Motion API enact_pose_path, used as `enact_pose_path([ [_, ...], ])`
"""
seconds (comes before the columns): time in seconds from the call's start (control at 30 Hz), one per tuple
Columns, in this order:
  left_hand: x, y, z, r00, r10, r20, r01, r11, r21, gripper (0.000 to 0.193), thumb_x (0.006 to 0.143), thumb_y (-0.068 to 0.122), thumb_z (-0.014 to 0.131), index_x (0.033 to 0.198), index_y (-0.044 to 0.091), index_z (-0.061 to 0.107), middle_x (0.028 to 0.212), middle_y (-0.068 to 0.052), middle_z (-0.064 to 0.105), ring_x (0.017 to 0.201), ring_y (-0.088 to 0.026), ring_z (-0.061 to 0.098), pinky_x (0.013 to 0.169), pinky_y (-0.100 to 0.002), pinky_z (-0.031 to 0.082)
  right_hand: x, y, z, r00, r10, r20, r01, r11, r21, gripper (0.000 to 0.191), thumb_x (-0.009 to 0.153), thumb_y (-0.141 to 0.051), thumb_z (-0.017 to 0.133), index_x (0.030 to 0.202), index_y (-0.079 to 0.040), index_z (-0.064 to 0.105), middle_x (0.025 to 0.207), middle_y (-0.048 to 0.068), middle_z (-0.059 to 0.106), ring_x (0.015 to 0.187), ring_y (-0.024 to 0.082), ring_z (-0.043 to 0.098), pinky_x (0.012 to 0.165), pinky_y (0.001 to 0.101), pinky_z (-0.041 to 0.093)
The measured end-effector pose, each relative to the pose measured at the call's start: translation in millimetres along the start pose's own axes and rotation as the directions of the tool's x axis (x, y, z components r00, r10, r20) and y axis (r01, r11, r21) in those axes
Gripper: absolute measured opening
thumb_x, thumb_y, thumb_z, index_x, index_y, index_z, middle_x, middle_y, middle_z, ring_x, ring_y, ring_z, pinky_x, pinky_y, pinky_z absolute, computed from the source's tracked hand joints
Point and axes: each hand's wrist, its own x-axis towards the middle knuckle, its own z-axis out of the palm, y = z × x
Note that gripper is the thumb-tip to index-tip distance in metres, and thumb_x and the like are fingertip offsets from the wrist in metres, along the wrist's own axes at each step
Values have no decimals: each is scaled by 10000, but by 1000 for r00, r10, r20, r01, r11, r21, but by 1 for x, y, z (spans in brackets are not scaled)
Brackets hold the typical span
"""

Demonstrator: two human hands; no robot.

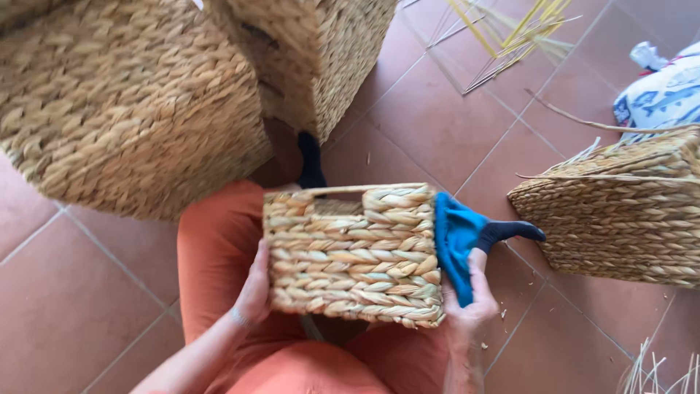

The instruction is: The person sits on the floor and wipes woven water-hyacinth storage baskets with a blue cloth, turning each basket to clean its sides and interior. They occasionally use scissors to trim stray fibers from the weave and set finished baskets aside.

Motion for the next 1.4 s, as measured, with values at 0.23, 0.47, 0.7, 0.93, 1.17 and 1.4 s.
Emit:
enact_pose_path([
  [0.23, 100, -63, -20, 940, 181, -290, -68, 930, 360, 670, 1020, 579, 401, 1459, 88, 523, 1405, -71, 625, 1245, -217, 619, 1063, -384, 486, -2, -54, 17, 957, -272, 98, 286, 940, -183, 429, 808, -85, 808, 1198, 21, 663, 1052, 216, 695, 947, 405, 684, 851, 466, 558],
  [0.47, 102, -89, -61, 953, -128, -276, 131, 991, -8, 637, 1031, 580, 351, 1440, 135, 553, 1393, -53, 642, 1240, -231, 614, 1056, -388, 478, -49, -29, 77, 914, -350, 203, 368, 928, -54, 518, 829, -107, 791, 1288, 34, 596, 1073, 226, 650, 968, 434, 630, 855, 492, 540],
  [0.7, 72, -93, -67, 936, -23, -351, 113, 964, 240, 638, 1040, 566, 342, 1501, 145, 473, 1470, 0, 577, 1312, -146, 540, 1096, -333, 403, 18, 137, 46, 991, -135, 14, 122, 841, -527, 535, 905, -195, 769, 1365, 9, 587, 1141, 225, 625, 1043, 422, 605, 886, 515, 512],
  [0.93, 48, -57, -33, 975, 79, -209, -59, 994, 97, 579, 1055, 490, 413, 1455, 81, 504, 1417, -30, 611, 1265, -180, 597, 1076, -360, 469, 66, 244, 13, 898, 436, 62, -438, 898, 44, 330, 958, -251, 777, 1208, -49, 704, 1002, 72, 726, 889, 199, 685, 794, 353, 531],
  [1.17, 52, -60, -47, 949, 17, -314, -20, 1000, -5, 572, 1047, 495, 353, 1394, 82, 544, 1376, -72, 647, 1211, -238, 644, 1036, -401, 527, 44, 217, 29, 857, 495, 142, -500, 732, 462, 272, 972, -195, 742, 1186, -35, 691, 948, -43, 664, 790, 37, 582, 704, 225, 487],
  [1.4, 81, -97, -50, 964, 73, -256, -59, 996, 62, 608, 1066, 516, 368, 1454, 65, 493, 1451, -79, 578, 1276, -225, 603, 1100, -397, 492, 31, 195, -18, 932, 361, 23, -361, 933, -10, 366, 944, -235, 763, 1230, -32, 658, 996, 43, 699, 882, 142, 647, 822, 319, 533],
])
